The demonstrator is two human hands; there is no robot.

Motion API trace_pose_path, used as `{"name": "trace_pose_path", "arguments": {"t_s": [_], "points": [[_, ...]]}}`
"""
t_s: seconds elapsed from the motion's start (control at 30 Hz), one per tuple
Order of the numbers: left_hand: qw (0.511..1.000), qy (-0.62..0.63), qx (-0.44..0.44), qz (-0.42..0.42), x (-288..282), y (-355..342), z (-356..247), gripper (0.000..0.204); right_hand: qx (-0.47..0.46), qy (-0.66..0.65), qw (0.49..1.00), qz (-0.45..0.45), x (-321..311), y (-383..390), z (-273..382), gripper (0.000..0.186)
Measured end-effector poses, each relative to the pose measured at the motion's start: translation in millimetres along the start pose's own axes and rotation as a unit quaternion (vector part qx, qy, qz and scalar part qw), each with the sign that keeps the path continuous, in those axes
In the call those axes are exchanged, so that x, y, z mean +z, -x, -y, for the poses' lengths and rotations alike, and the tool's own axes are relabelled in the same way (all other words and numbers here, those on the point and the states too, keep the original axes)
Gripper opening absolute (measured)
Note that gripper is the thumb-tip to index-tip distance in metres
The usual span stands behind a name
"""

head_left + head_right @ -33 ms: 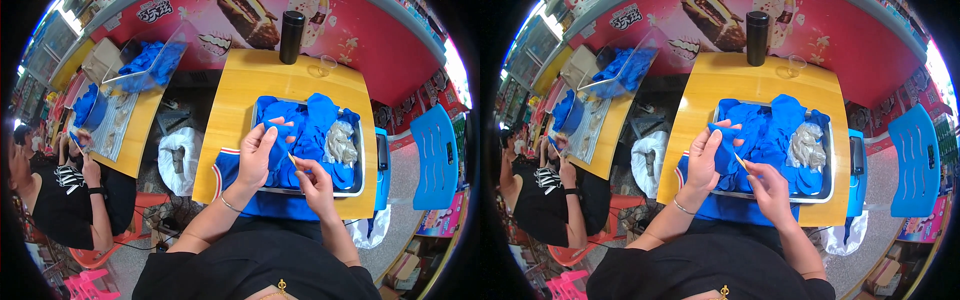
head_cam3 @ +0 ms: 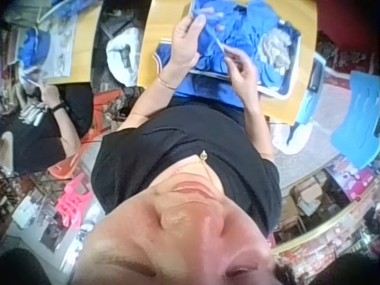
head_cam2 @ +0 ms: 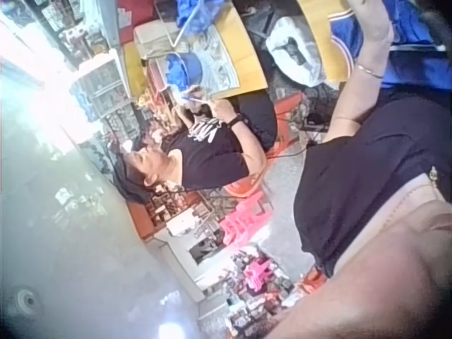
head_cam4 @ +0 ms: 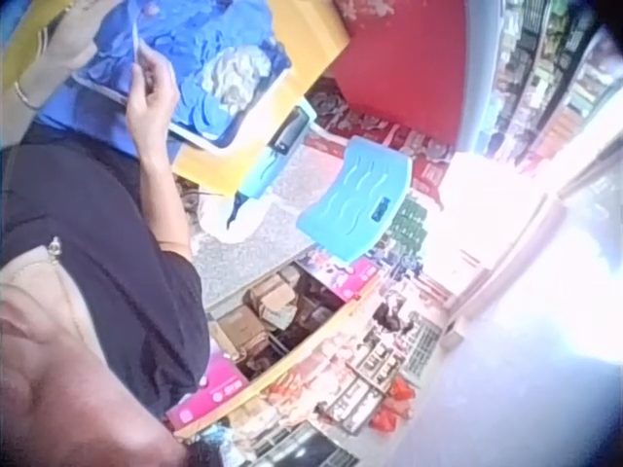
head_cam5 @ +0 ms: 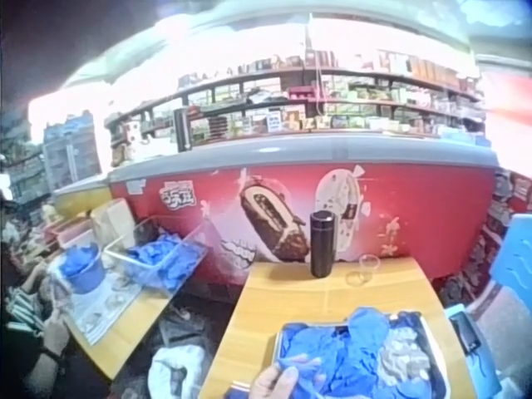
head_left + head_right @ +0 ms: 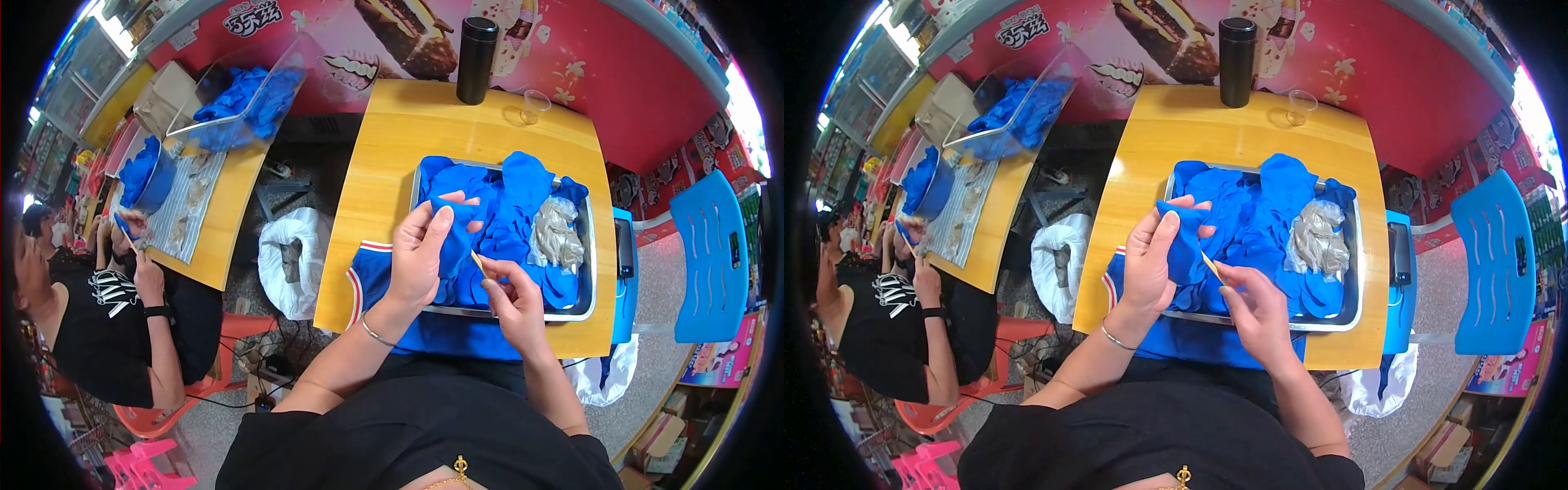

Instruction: Crafting small blue leather accessories by stuffing and shaping pieces at a workshop table.

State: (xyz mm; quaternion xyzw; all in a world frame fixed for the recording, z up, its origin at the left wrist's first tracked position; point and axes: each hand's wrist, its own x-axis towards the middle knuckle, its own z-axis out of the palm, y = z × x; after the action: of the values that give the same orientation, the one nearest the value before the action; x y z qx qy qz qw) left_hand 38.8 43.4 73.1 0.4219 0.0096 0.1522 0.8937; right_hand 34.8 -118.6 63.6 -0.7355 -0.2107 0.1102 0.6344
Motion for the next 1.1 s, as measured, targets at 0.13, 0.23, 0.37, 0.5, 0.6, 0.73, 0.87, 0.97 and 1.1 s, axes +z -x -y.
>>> {"name": "trace_pose_path", "arguments": {"t_s": [0.13, 0.23, 0.37, 0.5, 0.6, 0.73, 0.87, 0.97, 1.1], "points": [[0.998, 0.049, 0.009, -0.044, 9.0, 1.0, 1.5, 0.025, 0.017, -0.015, 1.0, 0.0, 4.1, 1.3, -2.1, 0.026], [0.991, 0.083, 0.022, -0.1, 11.1, 0.3, 6.1, 0.026, 0.04, -0.017, 0.999, -0.001, 5.7, 4.2, 1.5, 0.025], [0.992, 0.069, 0.028, -0.104, 6.9, -0.3, 10.3, 0.022, 0.108, -0.148, 0.983, 0.008, 7.5, 9.6, 0.0, 0.026], [0.986, 0.097, 0.041, -0.131, 10.3, -1.7, 12.1, 0.019, 0.112, -0.166, 0.98, -0.003, 13.4, 9.0, 1.8, 0.027], [0.989, 0.07, 0.051, -0.117, -0.7, -5.8, 16.4, 0.013, 0.011, -0.009, 0.999, -0.028, 11.4, 4.5, -7.3, 0.027], [0.993, 0.046, -0.03, -0.103, -5.3, -9.6, 7.8, 0.009, 0.026, -0.019, 0.999, -0.012, 6.3, 5.7, -5.0, 0.026], [0.986, 0.064, -0.036, -0.147, -10.4, -9.3, 13.0, 0.012, 0.121, -0.157, 0.98, 0.018, 9.0, 11.3, -0.1, 0.026], [0.983, 0.089, 0.009, -0.163, -9.8, -7.9, 22.3, 0.013, 0.166, -0.238, 0.957, 0.028, 11.3, 13.5, 1.3, 0.028], [0.981, 0.082, 0.038, -0.171, -13.2, -6.3, 26.3, 0.012, 0.094, -0.133, 0.987, -0.003, 16.4, 11.0, -7.9, 0.029]]}}
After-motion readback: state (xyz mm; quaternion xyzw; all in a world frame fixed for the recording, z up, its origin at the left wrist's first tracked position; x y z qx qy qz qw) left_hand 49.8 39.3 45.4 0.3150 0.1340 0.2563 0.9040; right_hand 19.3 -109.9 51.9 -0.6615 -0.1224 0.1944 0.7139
